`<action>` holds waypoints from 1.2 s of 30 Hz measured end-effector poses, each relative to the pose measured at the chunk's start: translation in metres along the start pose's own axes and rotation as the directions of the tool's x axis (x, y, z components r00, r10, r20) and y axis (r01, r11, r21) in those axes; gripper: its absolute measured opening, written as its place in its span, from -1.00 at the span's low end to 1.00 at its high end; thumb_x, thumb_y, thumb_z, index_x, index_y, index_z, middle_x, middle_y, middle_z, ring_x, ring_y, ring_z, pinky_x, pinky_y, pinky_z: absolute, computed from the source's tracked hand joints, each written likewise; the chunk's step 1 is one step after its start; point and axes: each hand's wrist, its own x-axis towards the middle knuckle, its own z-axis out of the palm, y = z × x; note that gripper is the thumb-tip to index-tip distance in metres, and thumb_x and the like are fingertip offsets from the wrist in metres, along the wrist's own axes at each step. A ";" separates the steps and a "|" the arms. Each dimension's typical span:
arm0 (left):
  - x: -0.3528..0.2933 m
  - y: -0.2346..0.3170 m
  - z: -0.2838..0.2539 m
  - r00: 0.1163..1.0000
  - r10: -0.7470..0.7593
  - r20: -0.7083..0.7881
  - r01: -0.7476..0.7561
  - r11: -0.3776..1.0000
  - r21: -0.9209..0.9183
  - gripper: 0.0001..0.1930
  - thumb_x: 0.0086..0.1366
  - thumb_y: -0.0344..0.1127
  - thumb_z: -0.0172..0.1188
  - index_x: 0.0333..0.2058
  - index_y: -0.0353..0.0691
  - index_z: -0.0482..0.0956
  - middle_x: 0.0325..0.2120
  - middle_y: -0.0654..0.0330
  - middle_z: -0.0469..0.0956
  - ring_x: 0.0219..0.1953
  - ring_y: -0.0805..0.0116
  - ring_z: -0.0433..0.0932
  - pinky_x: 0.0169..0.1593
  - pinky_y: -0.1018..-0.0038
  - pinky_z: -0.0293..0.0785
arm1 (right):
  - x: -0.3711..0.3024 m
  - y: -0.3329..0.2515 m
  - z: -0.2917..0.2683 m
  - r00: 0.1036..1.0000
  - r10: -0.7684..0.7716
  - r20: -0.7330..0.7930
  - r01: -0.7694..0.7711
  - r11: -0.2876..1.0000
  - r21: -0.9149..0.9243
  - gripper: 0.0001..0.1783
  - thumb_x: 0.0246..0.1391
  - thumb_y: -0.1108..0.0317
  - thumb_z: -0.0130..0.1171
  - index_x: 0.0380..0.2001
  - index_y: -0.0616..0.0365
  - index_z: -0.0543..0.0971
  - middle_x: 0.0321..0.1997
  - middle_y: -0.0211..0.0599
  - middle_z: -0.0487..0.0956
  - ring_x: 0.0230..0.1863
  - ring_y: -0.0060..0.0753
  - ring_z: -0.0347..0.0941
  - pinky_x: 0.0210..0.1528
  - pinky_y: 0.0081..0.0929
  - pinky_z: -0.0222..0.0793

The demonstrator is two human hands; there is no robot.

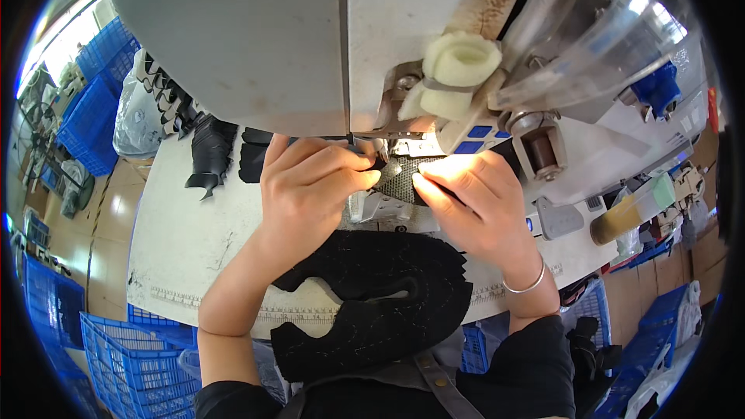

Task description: The person positions cut leather pieces onto fabric shoe upper panels and stitches them together using a sewing machine.

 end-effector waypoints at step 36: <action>-0.007 0.011 0.001 1.000 0.021 0.006 -0.022 0.976 0.218 -0.83 -0.03 -0.51 0.25 -0.40 -0.13 0.64 -0.39 0.38 0.58 -0.47 0.44 0.44 -0.03 0.38 0.26 | -0.015 0.051 0.019 0.760 0.645 0.076 -0.648 0.762 0.012 -0.77 -0.14 0.45 0.24 -0.33 0.21 0.51 -0.30 -0.11 0.49 -0.26 0.07 0.40 -0.17 -0.12 0.32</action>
